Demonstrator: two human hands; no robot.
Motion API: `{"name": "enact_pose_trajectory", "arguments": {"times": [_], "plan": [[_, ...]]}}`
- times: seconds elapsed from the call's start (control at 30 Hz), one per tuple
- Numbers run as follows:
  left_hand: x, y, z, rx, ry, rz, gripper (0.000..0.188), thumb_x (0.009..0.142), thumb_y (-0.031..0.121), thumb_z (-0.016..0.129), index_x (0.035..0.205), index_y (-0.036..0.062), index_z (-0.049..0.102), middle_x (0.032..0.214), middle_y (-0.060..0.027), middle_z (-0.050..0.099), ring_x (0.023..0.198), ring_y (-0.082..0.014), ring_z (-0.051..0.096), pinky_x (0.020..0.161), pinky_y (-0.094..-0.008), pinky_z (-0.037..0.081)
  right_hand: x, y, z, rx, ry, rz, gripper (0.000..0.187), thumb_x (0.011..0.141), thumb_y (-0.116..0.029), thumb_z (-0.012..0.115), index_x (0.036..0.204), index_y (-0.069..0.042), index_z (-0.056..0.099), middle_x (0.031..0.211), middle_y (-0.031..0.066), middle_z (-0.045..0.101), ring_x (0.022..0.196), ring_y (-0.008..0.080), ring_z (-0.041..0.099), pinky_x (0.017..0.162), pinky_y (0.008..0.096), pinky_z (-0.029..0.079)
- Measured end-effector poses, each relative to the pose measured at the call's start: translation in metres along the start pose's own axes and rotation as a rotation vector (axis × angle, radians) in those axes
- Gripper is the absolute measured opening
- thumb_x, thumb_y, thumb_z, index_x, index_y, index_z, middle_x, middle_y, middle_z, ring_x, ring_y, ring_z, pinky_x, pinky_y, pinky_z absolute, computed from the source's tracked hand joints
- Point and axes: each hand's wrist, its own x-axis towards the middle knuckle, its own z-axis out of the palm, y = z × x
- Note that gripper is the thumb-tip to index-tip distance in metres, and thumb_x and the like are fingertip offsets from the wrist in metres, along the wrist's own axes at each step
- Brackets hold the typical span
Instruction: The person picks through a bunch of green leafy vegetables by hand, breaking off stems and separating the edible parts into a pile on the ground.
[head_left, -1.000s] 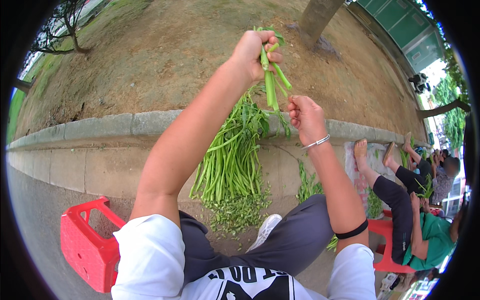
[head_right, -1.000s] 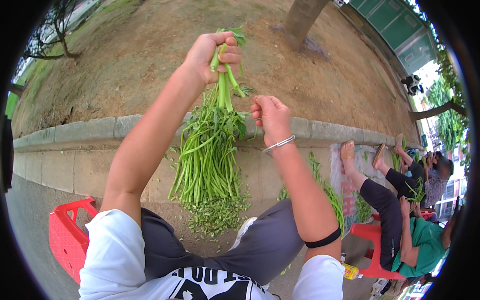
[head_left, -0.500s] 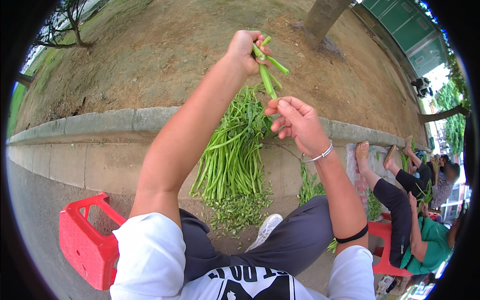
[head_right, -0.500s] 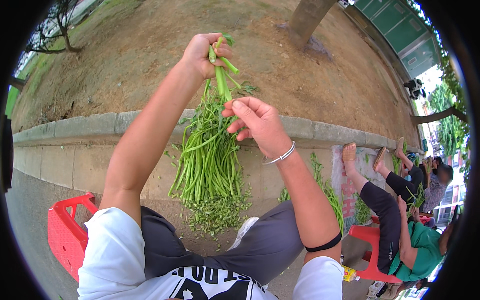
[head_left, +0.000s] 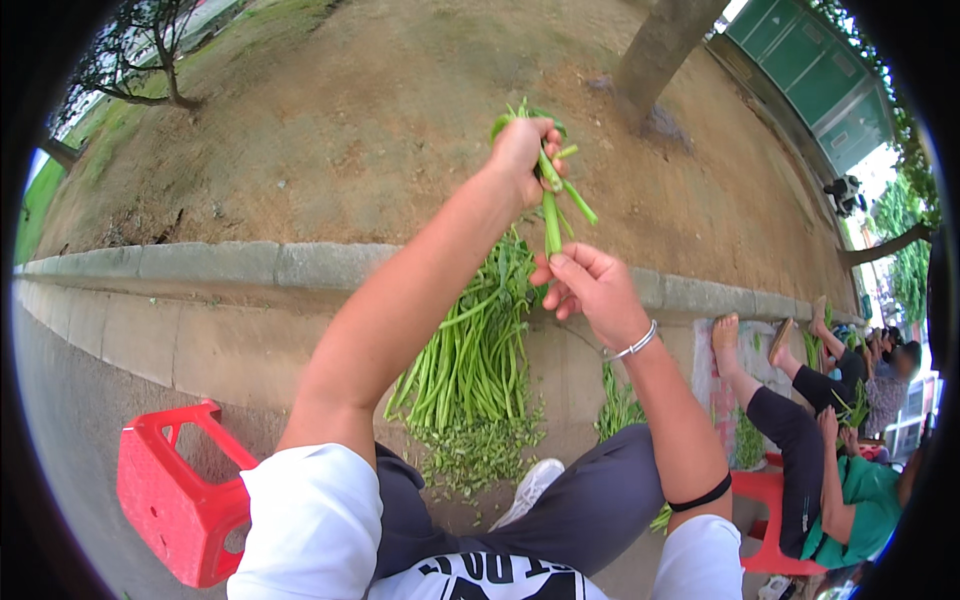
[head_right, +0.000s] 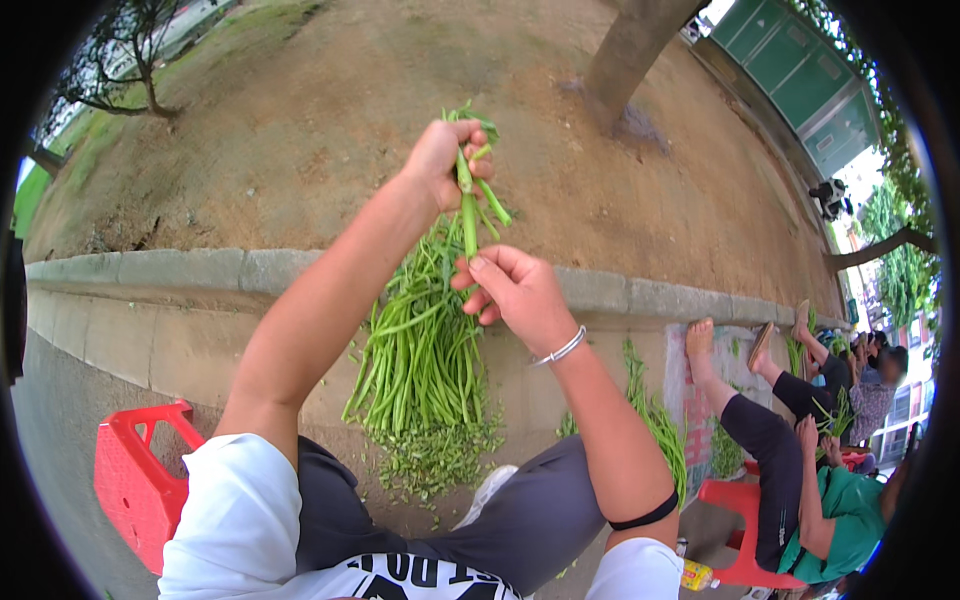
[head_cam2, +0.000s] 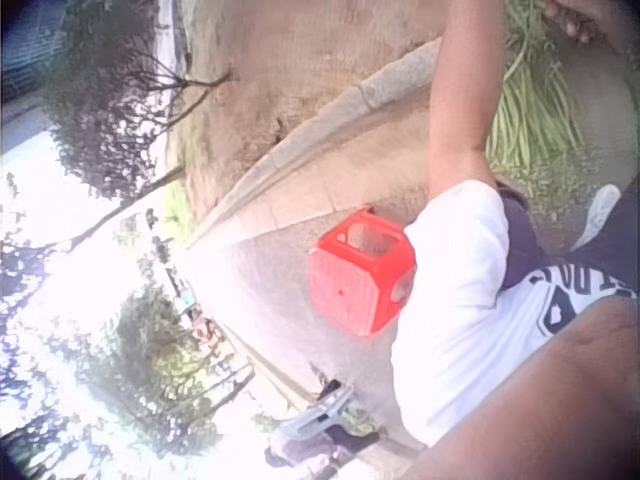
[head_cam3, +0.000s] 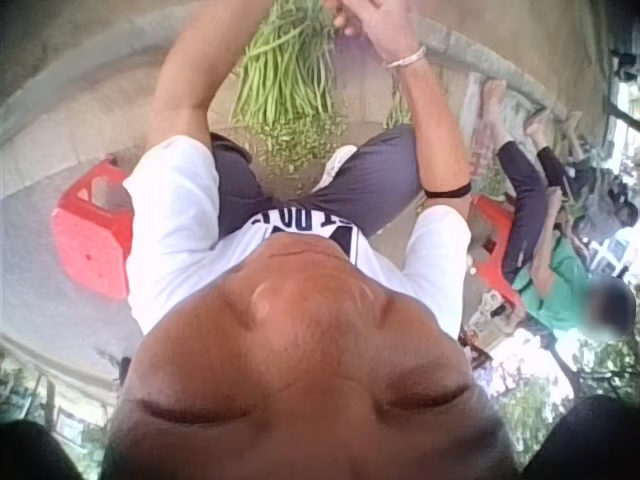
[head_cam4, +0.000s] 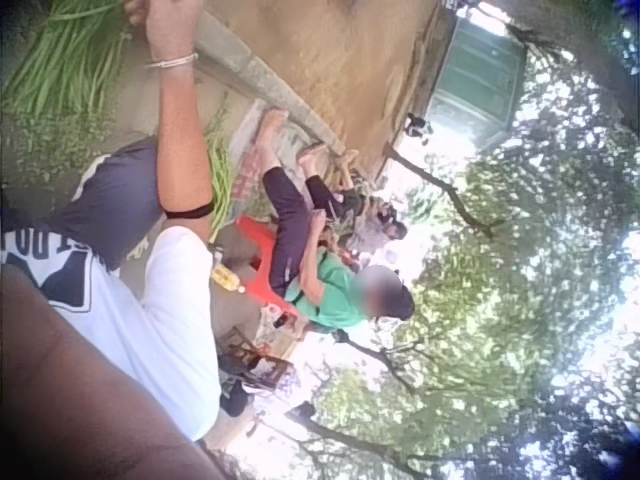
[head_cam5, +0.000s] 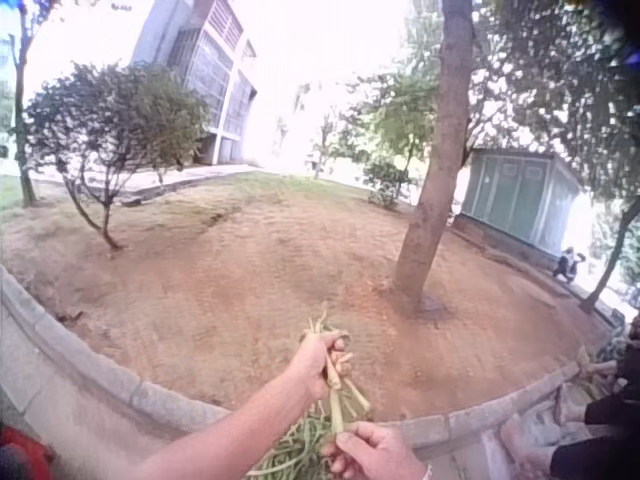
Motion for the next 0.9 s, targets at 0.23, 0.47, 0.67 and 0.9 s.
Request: {"name": "enact_pose_trajectory", "arguments": {"times": [0.23,0.47,0.67,0.9], "plan": [[0.001,0.002,0.001,-0.037,-0.005,0.042,0.028,0.087,0.026,0.039,0.061,0.0176,0.041,0.046,0.0064,0.034,0.04,-0.0091,0.034,0.042,-0.0273,0.022,0.003,-0.002,-0.001,0.08,0.085,0.016,0.016,0.086,-0.016,0.05,0.087,-0.002,0.058,0.069,0.0021,0.059,0.053,0.0058,0.052,0.048,0.0187,0.043],[0.0,0.006,0.004,-0.117,-0.029,0.086,0.029,0.088,0.023,0.039,0.061,0.0147,0.041,0.046,0.0046,0.034,0.038,-0.0102,0.033,0.037,-0.025,0.023,0.009,0.003,-0.009,0.211,0.253,-0.09,0.013,0.083,-0.013,0.052,0.082,-0.002,0.058,0.064,0.0021,0.057,0.049,0.0058,0.05,0.044,0.019,0.04],[-0.005,0.011,0.006,-0.185,-0.027,0.132,0.027,0.088,0.018,0.04,0.062,0.0112,0.041,0.046,0.0028,0.036,0.038,-0.0096,0.033,0.035,-0.0228,0.027,0.008,-0.001,-0.006,0.364,0.341,-0.09,0.011,0.083,-0.012,0.049,0.081,-0.003,0.056,0.063,0.0006,0.055,0.049,0.0047,0.047,0.044,0.0176,0.038],[-0.017,0.05,-0.019,-0.221,-0.047,0.269,0.026,0.087,0.015,0.041,0.062,0.0104,0.041,0.047,0.0026,0.038,0.038,-0.0081,0.034,0.034,-0.0217,0.031,-0.005,-0.009,-0.013,0.268,0.279,-0.072,0.011,0.085,-0.012,0.051,0.085,-0.003,0.058,0.063,-0.0012,0.054,0.05,0.0047,0.047,0.045,0.0175,0.039]]}}
